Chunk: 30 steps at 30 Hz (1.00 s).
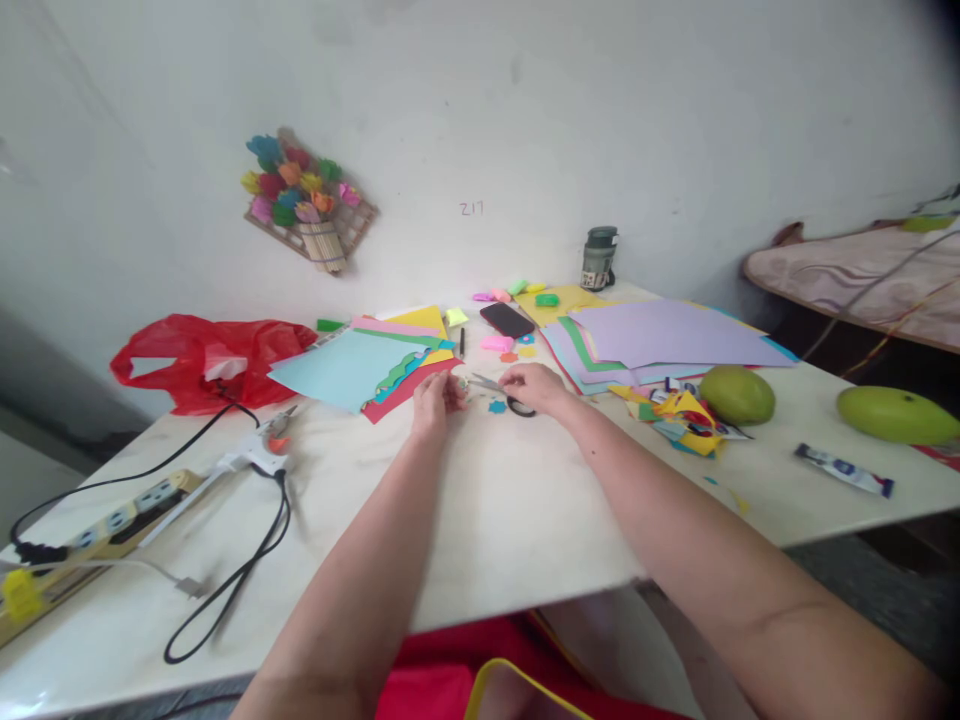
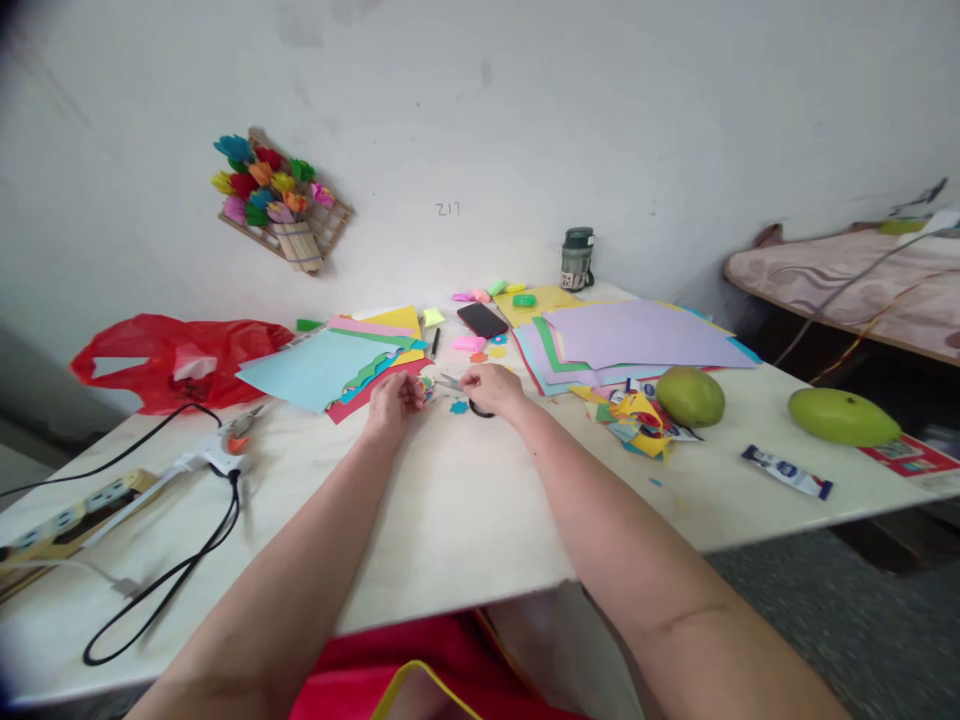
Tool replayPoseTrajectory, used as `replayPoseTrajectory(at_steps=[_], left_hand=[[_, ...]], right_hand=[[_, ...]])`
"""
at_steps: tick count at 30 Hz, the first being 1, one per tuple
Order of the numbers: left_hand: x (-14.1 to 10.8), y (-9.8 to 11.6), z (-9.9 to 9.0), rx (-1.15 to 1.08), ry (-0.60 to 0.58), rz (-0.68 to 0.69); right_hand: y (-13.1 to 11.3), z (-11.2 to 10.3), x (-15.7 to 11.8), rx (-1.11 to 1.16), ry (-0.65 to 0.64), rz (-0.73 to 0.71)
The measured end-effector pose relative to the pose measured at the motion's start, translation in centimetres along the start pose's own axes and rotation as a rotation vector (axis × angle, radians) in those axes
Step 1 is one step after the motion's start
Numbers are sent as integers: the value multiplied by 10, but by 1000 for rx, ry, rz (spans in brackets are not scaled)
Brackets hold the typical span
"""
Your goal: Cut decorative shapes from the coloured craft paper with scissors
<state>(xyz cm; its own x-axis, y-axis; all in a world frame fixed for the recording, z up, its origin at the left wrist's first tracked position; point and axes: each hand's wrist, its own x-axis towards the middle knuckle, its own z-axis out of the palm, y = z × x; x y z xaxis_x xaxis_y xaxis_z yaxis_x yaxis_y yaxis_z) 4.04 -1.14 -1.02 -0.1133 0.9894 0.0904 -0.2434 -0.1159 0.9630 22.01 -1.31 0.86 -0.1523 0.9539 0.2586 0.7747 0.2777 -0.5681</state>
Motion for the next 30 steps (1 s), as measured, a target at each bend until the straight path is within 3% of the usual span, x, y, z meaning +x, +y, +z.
replayPoseTrajectory(at_steps=[3,6,14,17,19,24,27,30], left_hand=[[0,0,1,105,31,32],[-1,-2,2,175,16,54],[0,-3,2,212,9,46],[1,-3,1,198,-2,26],[1,-3,0,170,-27,10],[0,-2,0,76,-255,-70],[-4,-1,0,74,-364,-77],[-7,0,0,106,-425,-46]], right_hand=[[-7,-3,-5,-233,-115,-239],[-13,-4,-10,-405,-146,-386],[-11,5,-8,-498,-91,-420],[-4,9,-2,-282,-12,-277],[0,10,1,12,38,-129],[1,7,3,764,7,63],[-2,6,1,882,-75,103],[-2,6,-1,856,-107,114]])
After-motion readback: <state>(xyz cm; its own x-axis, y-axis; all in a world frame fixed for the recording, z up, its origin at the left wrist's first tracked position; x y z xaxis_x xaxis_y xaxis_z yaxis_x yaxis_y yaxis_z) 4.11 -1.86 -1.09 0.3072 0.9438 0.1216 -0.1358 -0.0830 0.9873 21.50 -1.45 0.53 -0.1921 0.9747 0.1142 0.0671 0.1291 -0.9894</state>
